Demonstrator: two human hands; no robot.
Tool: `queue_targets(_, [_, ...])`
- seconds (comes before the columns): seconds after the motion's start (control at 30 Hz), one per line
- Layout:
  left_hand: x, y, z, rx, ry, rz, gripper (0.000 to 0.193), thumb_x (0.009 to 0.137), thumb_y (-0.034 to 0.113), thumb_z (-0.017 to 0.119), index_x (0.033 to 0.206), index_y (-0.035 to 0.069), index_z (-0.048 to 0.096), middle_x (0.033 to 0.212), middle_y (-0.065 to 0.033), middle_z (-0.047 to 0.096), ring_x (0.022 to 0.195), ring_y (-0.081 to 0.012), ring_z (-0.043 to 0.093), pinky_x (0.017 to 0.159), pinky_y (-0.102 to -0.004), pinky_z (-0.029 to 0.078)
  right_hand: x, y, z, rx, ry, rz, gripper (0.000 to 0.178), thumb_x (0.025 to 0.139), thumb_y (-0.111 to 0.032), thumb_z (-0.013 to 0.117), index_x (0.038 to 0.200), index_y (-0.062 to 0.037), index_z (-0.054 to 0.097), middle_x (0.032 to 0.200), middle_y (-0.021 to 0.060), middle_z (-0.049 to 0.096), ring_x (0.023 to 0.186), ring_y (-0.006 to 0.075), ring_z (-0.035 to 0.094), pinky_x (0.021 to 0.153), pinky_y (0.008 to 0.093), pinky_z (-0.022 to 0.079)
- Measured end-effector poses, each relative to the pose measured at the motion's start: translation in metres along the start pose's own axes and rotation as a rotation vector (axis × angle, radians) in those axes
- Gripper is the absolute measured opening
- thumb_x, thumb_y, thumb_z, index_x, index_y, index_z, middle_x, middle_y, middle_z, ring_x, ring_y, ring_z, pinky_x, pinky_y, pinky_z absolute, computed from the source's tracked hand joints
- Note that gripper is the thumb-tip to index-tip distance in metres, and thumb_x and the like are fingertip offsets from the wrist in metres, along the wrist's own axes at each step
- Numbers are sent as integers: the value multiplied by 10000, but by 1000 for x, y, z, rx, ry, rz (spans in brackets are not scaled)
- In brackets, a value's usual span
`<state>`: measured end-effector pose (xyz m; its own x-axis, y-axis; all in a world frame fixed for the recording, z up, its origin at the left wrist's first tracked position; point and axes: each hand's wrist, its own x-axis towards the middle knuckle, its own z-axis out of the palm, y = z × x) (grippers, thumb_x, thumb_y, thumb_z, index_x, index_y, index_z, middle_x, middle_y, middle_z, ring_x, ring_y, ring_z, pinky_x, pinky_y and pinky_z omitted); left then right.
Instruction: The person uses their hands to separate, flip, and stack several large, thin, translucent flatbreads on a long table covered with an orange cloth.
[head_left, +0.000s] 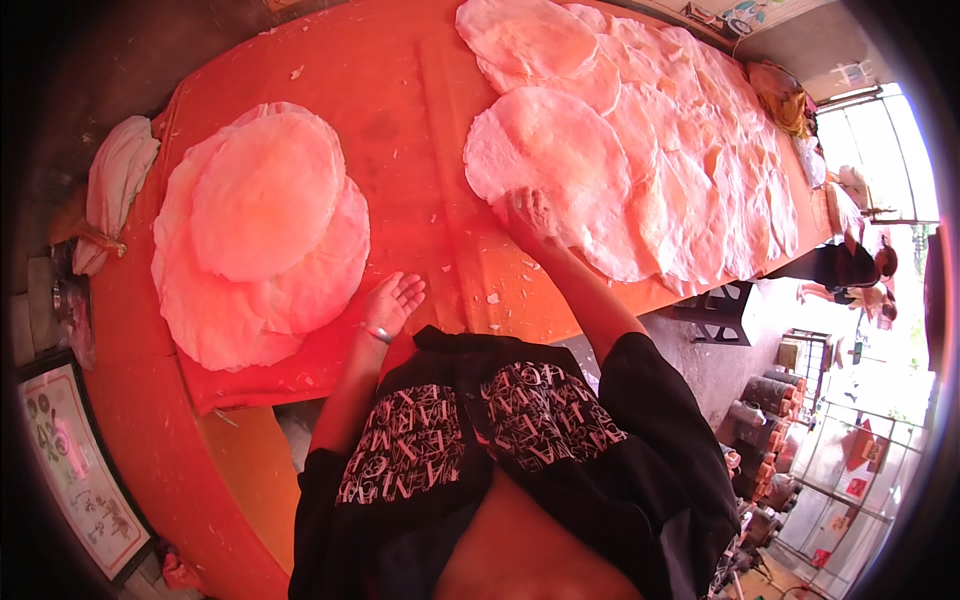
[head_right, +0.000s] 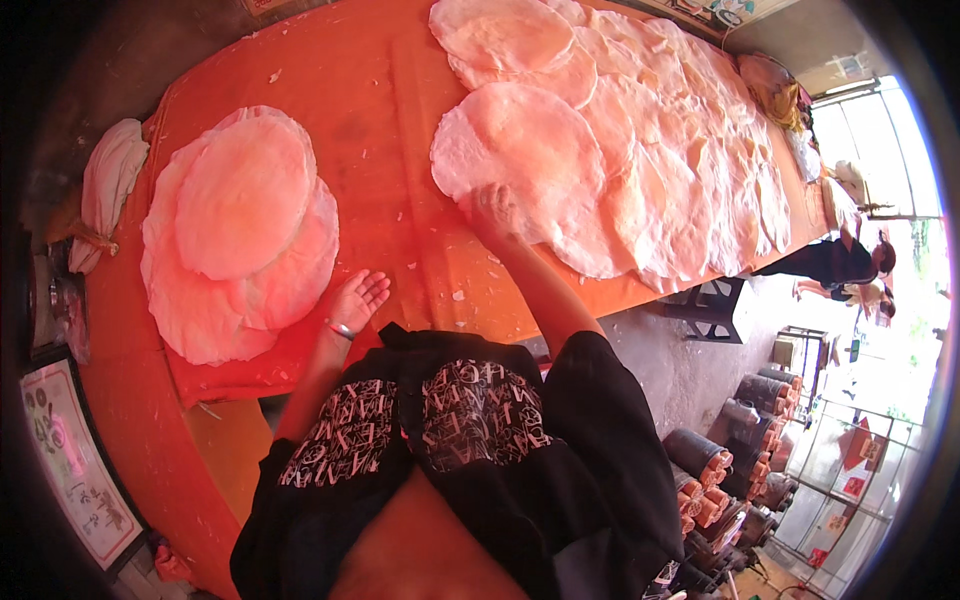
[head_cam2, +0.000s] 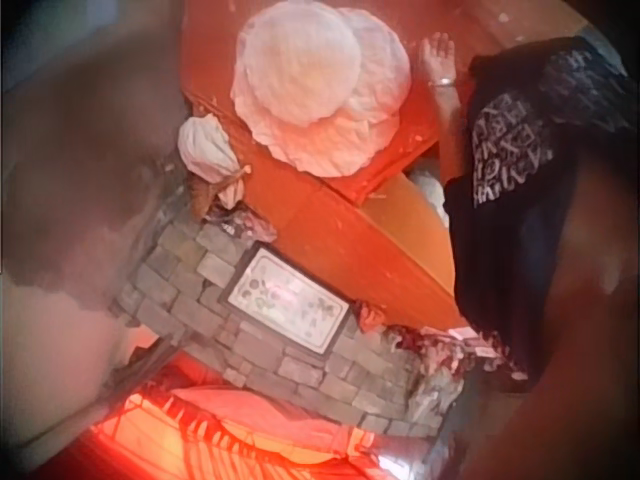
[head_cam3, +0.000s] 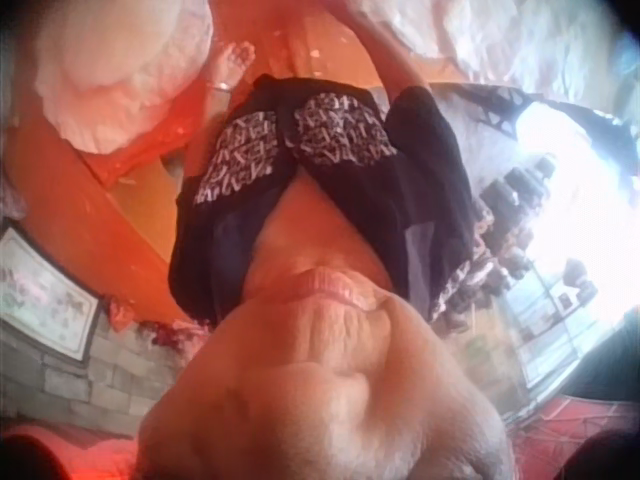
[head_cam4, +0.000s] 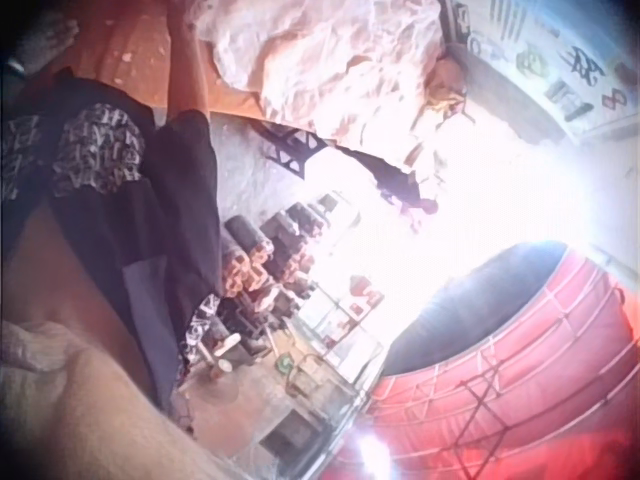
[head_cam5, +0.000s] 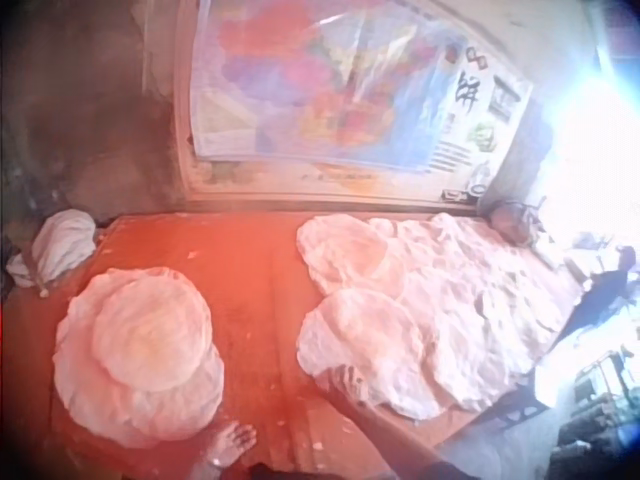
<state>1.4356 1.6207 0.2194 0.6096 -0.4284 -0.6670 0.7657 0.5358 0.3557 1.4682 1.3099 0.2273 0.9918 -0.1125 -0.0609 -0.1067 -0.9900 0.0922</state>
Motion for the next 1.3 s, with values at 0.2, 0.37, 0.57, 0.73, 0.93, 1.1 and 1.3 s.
queue_targets(0.2, [30,9,56,226,-67,-83,446,809,376,549,1126,97,406,1073,-139,529,994,-254,517,851,-393,417,10,10,-39,264,-29,-143,271,762,-41,406,993,-73,544,846,148,606,778,320,589,694,402,463])
queue_targets(0.37, [53,13,110,371,-5,-92,650,743,507,578,1236,148,353,1117,-134,513,1038,-251,496,867,-463,394,-52,22,-69,307,-63,-359,227,754,-60,429,937,-68,563,863,136,606,777,288,592,623,402,475])
queue_targets(0.57, [91,-5,106,383,-108,157,253,745,71,576,995,67,532,872,-29,569,765,-161,567,656,-279,487,-119,-35,-69,604,-160,-398,220,802,-161,496,995,-61,531,933,125,604,811,289,597,670,382,483])
queue_targets(0.73, [80,75,104,257,-334,446,131,761,75,582,887,38,588,820,-49,604,752,-154,587,685,-290,484,-110,-35,-83,764,5,-305,370,799,-267,565,1076,-29,508,1050,163,559,901,338,562,735,384,470])
queue_targets(0.93, [-41,203,62,29,-331,618,203,778,112,549,972,53,547,931,-53,571,831,-174,548,733,-281,470,-94,-17,-74,785,39,-170,303,813,-246,544,1016,-22,545,996,185,569,893,357,550,724,406,457])
queue_targets(1.1, [-59,192,-149,42,101,783,244,749,145,557,957,28,506,836,-58,561,737,-204,533,666,-285,454,-86,10,-51,765,24,14,287,821,-261,524,999,-38,559,961,186,571,874,364,542,738,415,438])
queue_targets(1.3, [-67,124,-261,-63,547,771,116,760,207,530,760,96,498,616,3,472,535,-140,439,491,-250,372,-67,76,-17,483,227,269,473,809,-329,525,1176,-39,455,1140,197,493,1069,349,453,867,398,381])
